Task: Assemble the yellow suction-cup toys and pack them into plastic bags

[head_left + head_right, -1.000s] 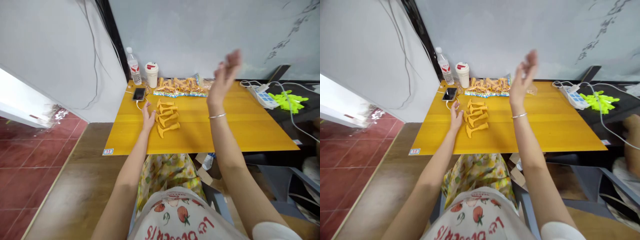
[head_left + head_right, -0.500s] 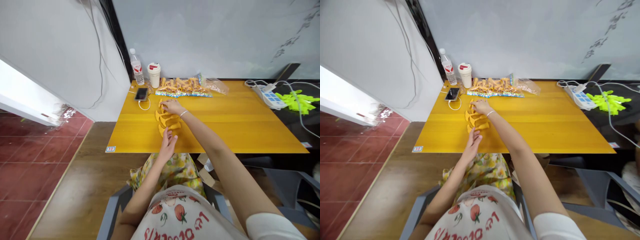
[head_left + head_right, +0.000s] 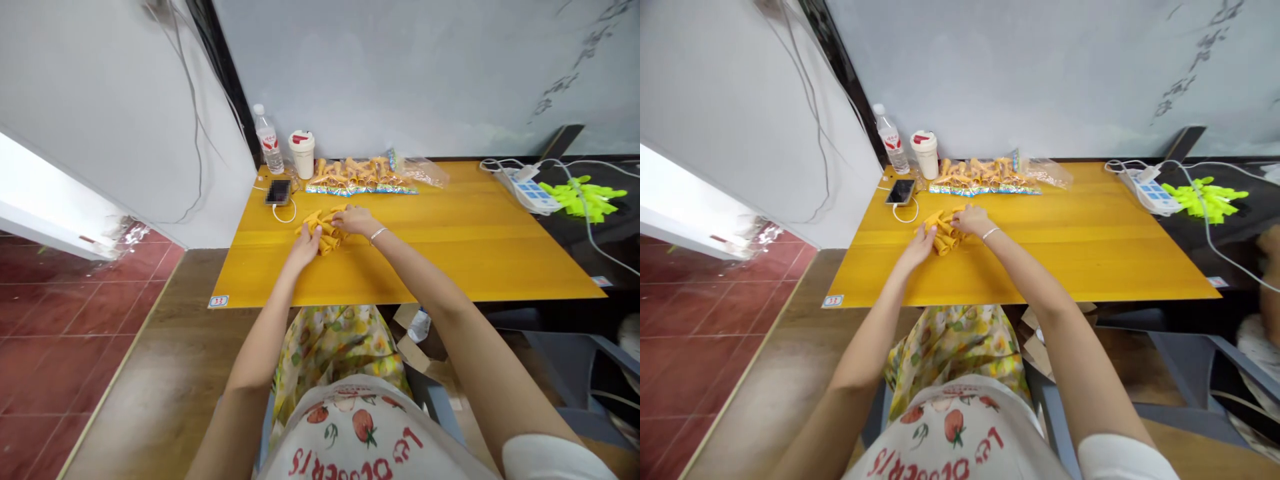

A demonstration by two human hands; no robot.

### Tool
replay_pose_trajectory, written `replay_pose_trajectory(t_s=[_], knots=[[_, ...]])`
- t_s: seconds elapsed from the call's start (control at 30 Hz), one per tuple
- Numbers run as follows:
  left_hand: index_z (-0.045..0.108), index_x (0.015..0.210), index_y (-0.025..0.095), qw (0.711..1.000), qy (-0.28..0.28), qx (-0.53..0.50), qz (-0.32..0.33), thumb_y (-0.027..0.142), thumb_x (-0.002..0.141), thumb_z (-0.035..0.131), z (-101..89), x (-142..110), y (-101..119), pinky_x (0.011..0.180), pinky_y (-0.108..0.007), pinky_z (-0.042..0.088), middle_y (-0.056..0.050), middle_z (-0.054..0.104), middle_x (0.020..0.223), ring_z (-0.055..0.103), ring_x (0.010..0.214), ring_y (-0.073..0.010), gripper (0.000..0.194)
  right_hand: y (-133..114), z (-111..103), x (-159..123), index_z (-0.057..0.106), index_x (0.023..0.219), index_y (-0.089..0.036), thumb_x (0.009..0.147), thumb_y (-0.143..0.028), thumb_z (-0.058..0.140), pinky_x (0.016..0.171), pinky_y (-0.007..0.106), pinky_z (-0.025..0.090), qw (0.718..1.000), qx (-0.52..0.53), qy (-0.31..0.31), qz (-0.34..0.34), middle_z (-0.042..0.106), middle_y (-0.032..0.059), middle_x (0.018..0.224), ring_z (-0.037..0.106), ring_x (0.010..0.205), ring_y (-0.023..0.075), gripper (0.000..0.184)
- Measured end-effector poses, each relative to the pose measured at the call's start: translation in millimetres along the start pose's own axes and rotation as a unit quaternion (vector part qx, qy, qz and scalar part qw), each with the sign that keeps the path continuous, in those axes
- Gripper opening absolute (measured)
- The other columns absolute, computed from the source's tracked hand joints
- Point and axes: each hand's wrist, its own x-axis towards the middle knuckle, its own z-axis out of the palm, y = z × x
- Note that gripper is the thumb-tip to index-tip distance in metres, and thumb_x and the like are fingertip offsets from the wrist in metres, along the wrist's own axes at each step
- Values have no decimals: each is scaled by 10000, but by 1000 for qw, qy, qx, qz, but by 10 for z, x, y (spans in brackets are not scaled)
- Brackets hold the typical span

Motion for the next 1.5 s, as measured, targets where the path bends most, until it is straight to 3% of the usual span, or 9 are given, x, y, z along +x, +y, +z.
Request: replay_pose_trajectory(t_s=[0.17, 0.33, 0.57, 0.73, 0.83, 0.93, 1.07, 1.2, 1.5], knots=[[295, 1519, 72, 969, -11, 244, -25, 657, 960, 275, -116, 435, 299, 1058, -528, 419, -295, 586, 1367, 558, 1305, -410, 810, 15, 71, -304, 666, 1292, -236, 1009, -405, 460, 951, 398, 478, 997, 23, 14, -71, 683, 164, 1126, 601, 1156, 303, 389], [404, 1429, 76, 951, -50, 302, 50, 644, 956, 329, 78, 770, 476, 1038, -475, 439, -287, 579, 1376, 562, 1300, -389, 743, -23, 323, -569, 626, 1316, -185, 978, -403, 551, 967, 388, 482, 985, 141, 16, -98, 644, 159, 1170, 645, 1033, 255, 409], [506, 1384, 135, 943, -107, 203, 241, 519, 934, 513, 497, 1092, 540, 1072, -439, 419, -201, 677, 1251, 616, 1232, -323, 591, -212, 728, -679, 536, 1389, -118, 946, -355, 608, 1120, 441, 409, 922, 286, 69, -252, 478, 208, 1457, 486, 1338, 281, 508], [521, 1397, 162, 948, -21, 63, 312, 496, 930, 534, 297, 1162, 339, 1180, -465, 319, -172, 585, 1401, 478, 1385, -298, 574, -41, 731, -733, 567, 1375, -202, 987, -359, 514, 1077, 408, 457, 888, 340, 111, -290, 518, 146, 1446, 560, 1268, 231, 423], [499, 1417, 144, 961, 39, -13, 274, 561, 949, 475, 95, 1088, 38, 1205, -448, 292, -178, 532, 1460, 453, 1410, -277, 627, 260, 681, -719, 615, 1313, -236, 1026, -358, 411, 1096, 412, 431, 888, 339, 198, -239, 610, 96, 1341, 565, 1246, 209, 373], [470, 1438, 137, 976, 37, -106, 188, 584, 968, 424, 60, 932, -240, 1214, -424, 295, -184, 485, 1511, 444, 1429, -259, 650, 562, 656, -580, 599, 1343, -201, 1015, -314, 425, 1131, 446, 375, 917, 260, 281, -112, 586, 133, 1359, 502, 1297, 244, 388], [365, 1505, 139, 975, -4, -184, 129, 498, 973, 470, 229, 735, -387, 1224, -407, 291, -186, 415, 1566, 408, 1461, -238, 649, 700, 660, -333, 539, 1426, -211, 983, -344, 518, 1134, 461, 356, 958, 148, 235, -71, 488, 157, 1475, 437, 1359, 279, 464], [276, 1543, 128, 966, -26, -177, 185, 372, 885, 637, 365, 638, -410, 1225, -433, 294, -210, 403, 1567, 409, 1460, -257, 790, 590, 627, -219, 563, 1403, -253, 999, -398, 490, 1082, 425, 414, 975, 118, 183, -33, 470, 109, 1515, 508, 1310, 267, 435], [348, 1500, 172, 960, 53, -188, 201, 486, 907, 598, 406, 596, -454, 1117, -421, 431, -193, 553, 1413, 600, 1250, -236, 716, 429, 408, -147, 558, 1405, -219, 995, -365, 452, 989, 423, 412, 983, 38, 178, 1, 599, 122, 1392, 517, 1227, 301, 449]])
